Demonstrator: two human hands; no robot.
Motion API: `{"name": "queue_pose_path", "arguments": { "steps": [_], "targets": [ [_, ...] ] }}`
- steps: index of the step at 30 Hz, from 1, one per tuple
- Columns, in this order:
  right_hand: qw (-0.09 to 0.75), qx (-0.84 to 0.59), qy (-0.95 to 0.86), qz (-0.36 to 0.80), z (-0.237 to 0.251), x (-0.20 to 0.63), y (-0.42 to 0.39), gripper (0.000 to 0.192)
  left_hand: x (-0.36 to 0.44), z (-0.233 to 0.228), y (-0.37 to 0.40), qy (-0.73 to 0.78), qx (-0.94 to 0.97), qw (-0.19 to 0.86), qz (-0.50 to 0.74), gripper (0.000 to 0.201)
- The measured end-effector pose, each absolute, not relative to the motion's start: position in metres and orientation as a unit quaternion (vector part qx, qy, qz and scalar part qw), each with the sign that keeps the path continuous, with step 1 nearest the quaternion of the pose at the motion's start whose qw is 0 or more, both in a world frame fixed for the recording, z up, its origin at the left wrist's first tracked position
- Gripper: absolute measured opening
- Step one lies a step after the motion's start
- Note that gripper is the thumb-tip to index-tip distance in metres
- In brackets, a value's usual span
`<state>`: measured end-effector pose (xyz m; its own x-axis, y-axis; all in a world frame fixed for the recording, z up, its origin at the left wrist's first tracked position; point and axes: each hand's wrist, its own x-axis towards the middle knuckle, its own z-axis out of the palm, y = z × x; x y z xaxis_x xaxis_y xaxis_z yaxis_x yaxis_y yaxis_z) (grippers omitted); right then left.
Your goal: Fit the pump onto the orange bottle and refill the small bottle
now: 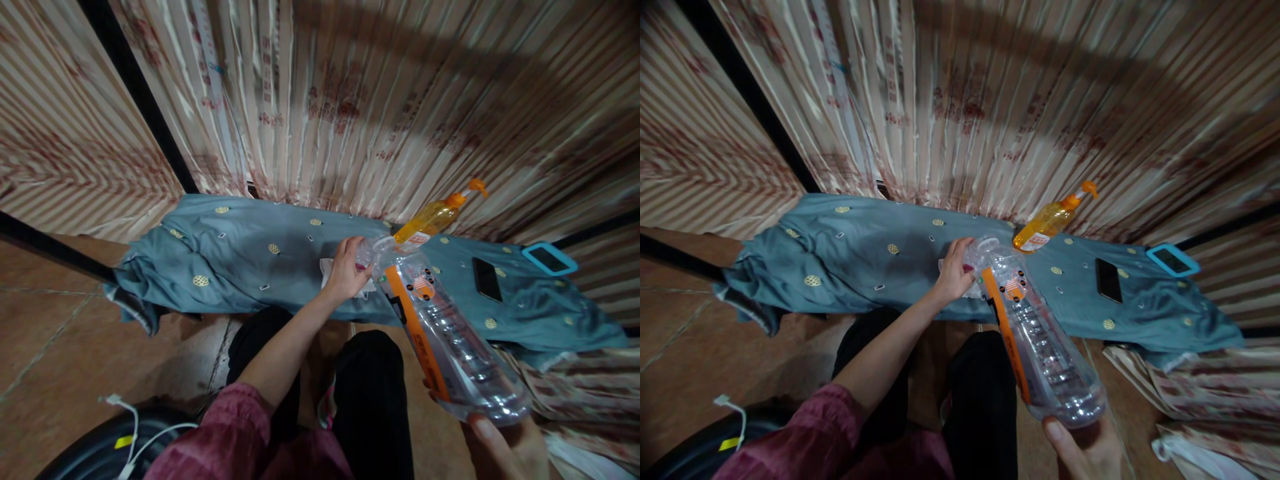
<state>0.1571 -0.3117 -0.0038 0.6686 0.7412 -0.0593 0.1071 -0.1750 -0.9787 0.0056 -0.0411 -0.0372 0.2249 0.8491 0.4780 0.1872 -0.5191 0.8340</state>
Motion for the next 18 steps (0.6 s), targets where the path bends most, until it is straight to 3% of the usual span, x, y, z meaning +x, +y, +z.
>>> {"name": "queue_pose_path", "arguments": {
  "steps": [18],
  "targets": [
    [0.544, -0.739, -0.311, 0.245, -0.0054, 0.1642, -0.3165, 0.055, 0.0071, -0.0384, -0.0405, 0.368, 0.707, 0.331, 0.506, 0.05]
  ]
}}
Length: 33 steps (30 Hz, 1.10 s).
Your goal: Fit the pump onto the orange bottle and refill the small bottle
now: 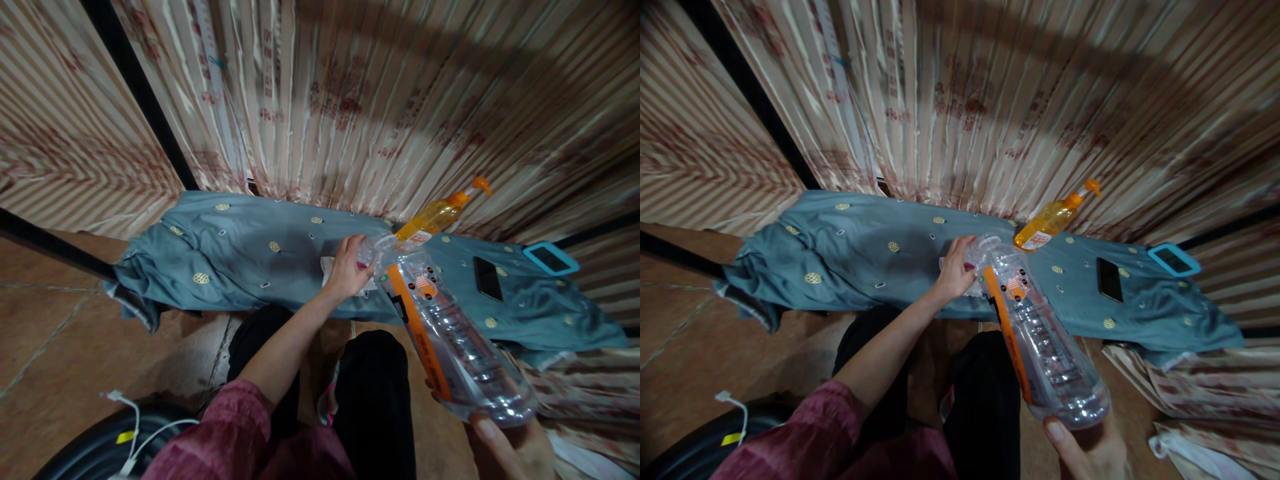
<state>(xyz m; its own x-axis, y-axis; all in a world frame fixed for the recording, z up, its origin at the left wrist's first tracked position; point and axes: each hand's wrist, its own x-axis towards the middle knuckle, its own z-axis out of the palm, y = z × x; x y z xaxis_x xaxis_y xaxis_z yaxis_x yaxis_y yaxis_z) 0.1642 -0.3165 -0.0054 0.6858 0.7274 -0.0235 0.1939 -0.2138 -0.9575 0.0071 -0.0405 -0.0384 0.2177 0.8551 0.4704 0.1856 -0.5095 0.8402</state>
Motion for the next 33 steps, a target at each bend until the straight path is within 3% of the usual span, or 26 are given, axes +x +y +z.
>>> {"name": "queue_pose_path", "arguments": {
  "steps": [12, 33],
  "targets": [
    [0.546, -0.731, -0.324, 0.25, -0.004, 0.165, -0.317, 0.049, 0.008, -0.036, -0.041, 0.373, 0.706, 0.333, 0.501, 0.049],
    [0.572, -0.713, -0.293, 0.28, 0.003, 0.159, -0.312, 0.055, 0.008, -0.037, -0.041, 0.373, 0.705, 0.337, 0.501, 0.051]
  ]
}}
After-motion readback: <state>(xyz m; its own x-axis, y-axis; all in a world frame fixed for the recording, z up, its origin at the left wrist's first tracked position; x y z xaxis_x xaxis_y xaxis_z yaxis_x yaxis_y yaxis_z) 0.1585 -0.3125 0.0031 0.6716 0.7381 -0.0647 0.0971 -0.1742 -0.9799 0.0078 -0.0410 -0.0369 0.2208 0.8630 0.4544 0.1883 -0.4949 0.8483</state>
